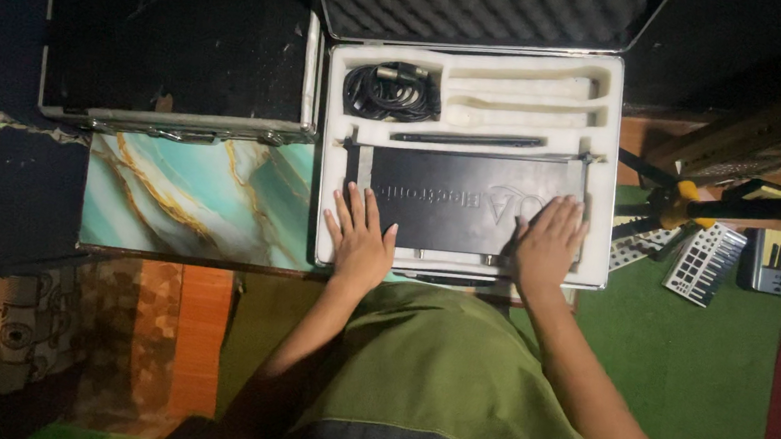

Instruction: The person picks up a black electronic unit and two microphones and places them into a padded silver case on a workbench. They then close the case lid and secure the metal latches.

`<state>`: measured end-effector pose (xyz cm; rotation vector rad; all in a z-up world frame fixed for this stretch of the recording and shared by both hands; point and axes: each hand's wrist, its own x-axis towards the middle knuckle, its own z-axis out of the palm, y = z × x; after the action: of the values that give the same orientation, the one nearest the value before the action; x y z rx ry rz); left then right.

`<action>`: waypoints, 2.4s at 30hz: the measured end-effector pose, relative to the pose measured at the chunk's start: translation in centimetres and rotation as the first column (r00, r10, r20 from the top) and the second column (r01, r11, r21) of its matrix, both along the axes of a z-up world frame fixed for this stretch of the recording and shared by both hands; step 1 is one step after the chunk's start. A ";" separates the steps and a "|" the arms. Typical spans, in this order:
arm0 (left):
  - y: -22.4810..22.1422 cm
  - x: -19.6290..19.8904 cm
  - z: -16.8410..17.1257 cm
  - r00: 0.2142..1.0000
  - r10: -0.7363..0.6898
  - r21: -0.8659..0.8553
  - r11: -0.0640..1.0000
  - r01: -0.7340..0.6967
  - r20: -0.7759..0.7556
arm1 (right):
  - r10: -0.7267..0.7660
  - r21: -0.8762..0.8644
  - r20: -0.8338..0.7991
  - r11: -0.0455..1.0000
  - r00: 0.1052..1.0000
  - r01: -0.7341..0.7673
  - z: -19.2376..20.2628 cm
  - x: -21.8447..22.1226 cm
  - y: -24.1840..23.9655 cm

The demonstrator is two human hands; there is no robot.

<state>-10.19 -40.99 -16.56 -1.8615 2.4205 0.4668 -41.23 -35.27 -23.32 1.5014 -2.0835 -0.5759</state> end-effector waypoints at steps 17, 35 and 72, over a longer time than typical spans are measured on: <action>-1.4 -0.5 0.6 0.998 -0.017 -0.077 0.997 0.021 0.059 | 0.167 -0.027 0.814 0.967 0.556 -0.252 6.4 -1.8 -0.2; -8.1 -3.1 1.2 0.990 -0.107 -0.178 0.980 0.090 -0.092 | 0.087 0.032 0.813 0.981 0.576 -0.193 5.6 -0.4 -6.5; -2.3 -4.5 0.6 0.981 -0.184 -0.085 0.980 0.179 -0.060 | 0.167 -0.060 0.784 0.979 0.598 -0.196 4.3 0.1 -3.4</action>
<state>-14.67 -43.29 -15.98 -1.6555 2.6594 0.4340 -41.16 -38.64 -19.05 2.2376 -2.4641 0.2183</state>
